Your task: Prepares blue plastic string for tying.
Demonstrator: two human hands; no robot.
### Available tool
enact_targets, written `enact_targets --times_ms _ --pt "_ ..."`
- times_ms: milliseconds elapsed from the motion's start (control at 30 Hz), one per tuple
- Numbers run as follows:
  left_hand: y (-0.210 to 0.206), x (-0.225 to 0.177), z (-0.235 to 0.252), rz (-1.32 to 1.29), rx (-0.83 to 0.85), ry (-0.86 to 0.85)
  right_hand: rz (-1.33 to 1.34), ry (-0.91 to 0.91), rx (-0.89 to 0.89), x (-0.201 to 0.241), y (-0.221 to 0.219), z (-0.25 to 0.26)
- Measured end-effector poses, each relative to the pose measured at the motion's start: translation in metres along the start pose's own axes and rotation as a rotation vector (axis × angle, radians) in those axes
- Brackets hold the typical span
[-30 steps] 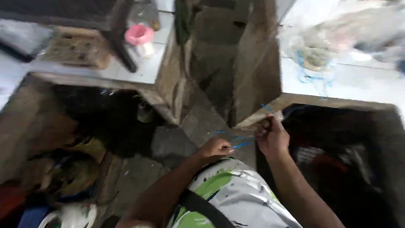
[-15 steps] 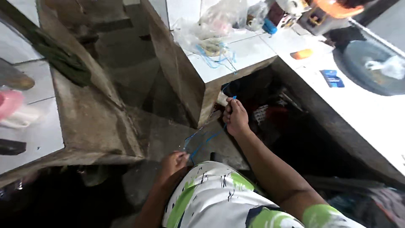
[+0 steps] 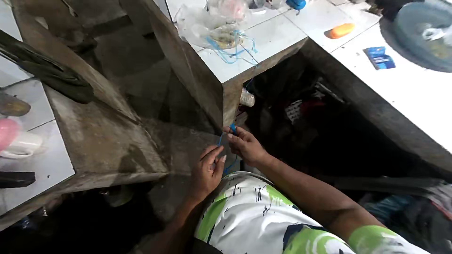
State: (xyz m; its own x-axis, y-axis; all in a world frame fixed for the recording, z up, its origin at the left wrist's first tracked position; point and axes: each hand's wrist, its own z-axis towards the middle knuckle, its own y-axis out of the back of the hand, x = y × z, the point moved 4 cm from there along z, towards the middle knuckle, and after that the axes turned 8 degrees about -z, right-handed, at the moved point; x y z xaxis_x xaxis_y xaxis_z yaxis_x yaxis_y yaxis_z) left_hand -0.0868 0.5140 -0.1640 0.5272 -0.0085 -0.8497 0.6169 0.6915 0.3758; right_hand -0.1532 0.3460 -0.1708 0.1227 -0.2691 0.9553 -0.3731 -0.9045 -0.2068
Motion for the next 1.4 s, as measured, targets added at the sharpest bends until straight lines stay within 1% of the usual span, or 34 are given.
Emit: enact_targets --times_ms 67,200,367,467,533,600,633,700,767,833,867,933,1000,1033,1067,1200,1300,1400 --pt "-0.005 0.002 0.0 -0.003 0.051 0.006 -0.014 0.033 0.005 0.002 -0.002 0.0" --pt "-0.015 0.009 0.002 -0.041 0.12 -0.037 -0.013 0.036 -0.06 0.003 -0.004 0.0" --pt "-0.016 0.01 0.003 -0.03 0.174 -0.026 -0.08 0.06 -0.083 0.003 -0.005 0.004" --pt "-0.018 0.011 0.002 -0.029 0.194 -0.018 -0.114 0.085 -0.061 0.005 -0.007 0.005" --pt "-0.017 0.014 0.001 -0.019 0.134 0.014 -0.129 0.104 -0.051 0.007 -0.008 0.006" --pt "-0.012 0.012 0.002 -0.017 0.012 0.063 -0.178 0.143 -0.03 0.01 -0.009 0.006" --pt "-0.008 0.011 0.005 -0.052 -0.039 0.086 -0.213 0.175 -0.005 0.012 -0.009 0.005" --pt "-0.004 0.005 0.013 -0.234 -0.083 0.158 -0.304 0.225 0.029 0.016 -0.011 0.004" --pt "-0.008 0.006 0.021 -0.53 -0.079 0.266 -0.387 0.283 0.041 0.018 -0.014 0.003" --pt "-0.017 0.01 0.028 -0.815 -0.048 0.381 -0.384 0.319 0.041 0.019 -0.016 0.002" --pt "-0.02 0.011 0.031 -0.89 -0.024 0.437 -0.358 0.301 0.04 0.019 -0.015 0.002" --pt "-0.025 0.009 0.034 -0.942 0.013 0.516 -0.269 0.227 0.034 0.017 -0.011 0.002" --pt "-0.027 0.006 0.034 -0.881 0.013 0.533 -0.184 0.19 0.048 0.014 -0.007 0.003" --pt "-0.026 0.006 0.034 -0.797 0.014 0.51 -0.151 0.18 0.067 0.011 -0.006 0.003" --pt "-0.024 0.005 0.035 -0.688 -0.001 0.465 -0.11 0.156 0.083 0.007 -0.005 0.002" --pt "-0.019 -0.006 0.04 -0.214 -0.089 0.17 0.097 0.01 0.104 -0.004 -0.002 0.003" --pt "-0.02 -0.01 0.039 0.023 -0.048 0.092 0.093 0.005 0.122 -0.003 0.0 0.001" --pt "-0.019 -0.008 0.039 0.074 -0.058 0.094 0.011 0.019 0.122 0.001 0.001 0.0"
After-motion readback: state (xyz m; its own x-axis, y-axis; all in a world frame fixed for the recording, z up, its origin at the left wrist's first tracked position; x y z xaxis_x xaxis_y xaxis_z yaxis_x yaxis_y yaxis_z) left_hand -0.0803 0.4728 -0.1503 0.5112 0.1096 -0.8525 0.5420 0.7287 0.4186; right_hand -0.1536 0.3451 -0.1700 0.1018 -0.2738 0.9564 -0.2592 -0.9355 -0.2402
